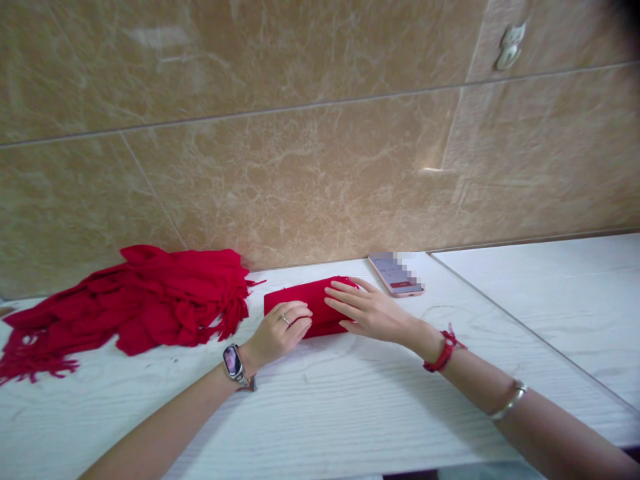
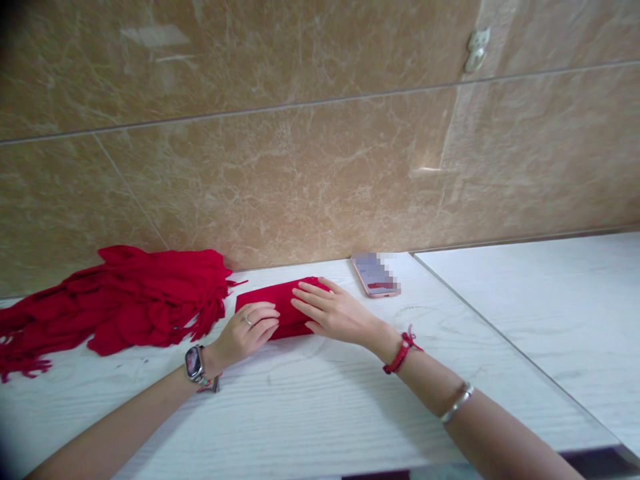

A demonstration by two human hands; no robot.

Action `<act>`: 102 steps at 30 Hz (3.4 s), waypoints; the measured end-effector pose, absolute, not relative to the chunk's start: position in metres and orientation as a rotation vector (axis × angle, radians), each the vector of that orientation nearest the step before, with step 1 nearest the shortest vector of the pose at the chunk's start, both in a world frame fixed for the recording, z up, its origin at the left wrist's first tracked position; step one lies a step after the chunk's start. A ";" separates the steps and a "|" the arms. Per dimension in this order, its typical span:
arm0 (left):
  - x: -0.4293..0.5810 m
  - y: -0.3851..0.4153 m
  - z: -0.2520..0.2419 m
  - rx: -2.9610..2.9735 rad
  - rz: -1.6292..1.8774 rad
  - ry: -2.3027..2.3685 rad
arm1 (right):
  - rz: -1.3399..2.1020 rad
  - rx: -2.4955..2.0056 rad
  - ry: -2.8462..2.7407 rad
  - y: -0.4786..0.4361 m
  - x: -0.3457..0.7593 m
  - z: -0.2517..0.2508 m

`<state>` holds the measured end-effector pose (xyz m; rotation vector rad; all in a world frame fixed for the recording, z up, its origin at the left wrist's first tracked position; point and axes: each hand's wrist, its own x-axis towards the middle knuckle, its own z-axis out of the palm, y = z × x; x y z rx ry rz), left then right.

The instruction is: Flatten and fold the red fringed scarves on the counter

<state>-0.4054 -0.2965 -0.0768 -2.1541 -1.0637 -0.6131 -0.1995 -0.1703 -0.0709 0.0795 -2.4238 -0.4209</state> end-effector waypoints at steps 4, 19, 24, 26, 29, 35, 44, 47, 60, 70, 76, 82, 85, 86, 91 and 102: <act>-0.405 -0.298 -0.080 -2.254 -0.647 -0.998 | -0.401 0.153 -2.399 -0.172 -0.207 -0.077; -0.406 -0.296 -0.080 -2.161 -0.774 -1.175 | -0.179 0.093 -2.366 -0.171 -0.207 -0.079; -0.404 -0.295 -0.084 -2.182 -0.929 -1.172 | 0.012 0.019 -2.302 -0.171 -0.210 -0.084; -0.404 -0.294 -0.085 -2.199 -0.981 -1.169 | 0.093 -0.030 -2.277 -0.172 -0.211 -0.085; -0.405 -0.293 -0.085 -2.221 -1.006 -1.152 | 0.105 -0.028 -2.335 -0.174 -0.210 -0.083; -0.410 -0.295 -0.082 -2.332 -0.877 -1.087 | -0.232 0.089 -2.539 -0.171 -0.202 -0.075; -0.414 -0.301 -0.065 -2.251 -0.672 -1.369 | -0.327 0.050 -2.560 -0.174 -0.207 -0.080; -0.418 -0.297 -0.070 -2.340 -0.431 -1.361 | -0.326 0.086 -2.544 -0.171 -0.210 -0.085; -0.430 -0.295 -0.082 -2.375 -0.390 -1.064 | -0.345 0.177 -2.337 -0.170 -0.210 -0.088; -0.424 -0.301 -0.077 -2.187 -0.642 -0.945 | -0.313 0.099 -2.216 -0.181 -0.219 -0.087; -0.418 -0.301 -0.072 -2.164 -0.735 -0.952 | -0.400 0.178 -2.207 -0.182 -0.210 -0.076; -0.418 -0.298 -0.072 -2.274 -0.653 -0.951 | -0.440 0.208 -2.394 -0.178 -0.212 -0.075; -0.421 -0.300 -0.072 -2.374 -0.668 -1.034 | -0.316 0.145 -2.426 -0.174 -0.214 -0.078; -0.423 -0.301 -0.072 -2.401 -0.708 -1.071 | -0.269 0.125 -2.418 -0.174 -0.214 -0.079; -0.434 -0.304 -0.072 -2.369 -0.894 -1.310 | -0.133 0.046 -2.407 -0.175 -0.210 -0.079; -0.460 -0.293 -0.090 -2.470 -0.982 -1.663 | -0.243 -0.081 -2.784 -0.176 -0.232 -0.049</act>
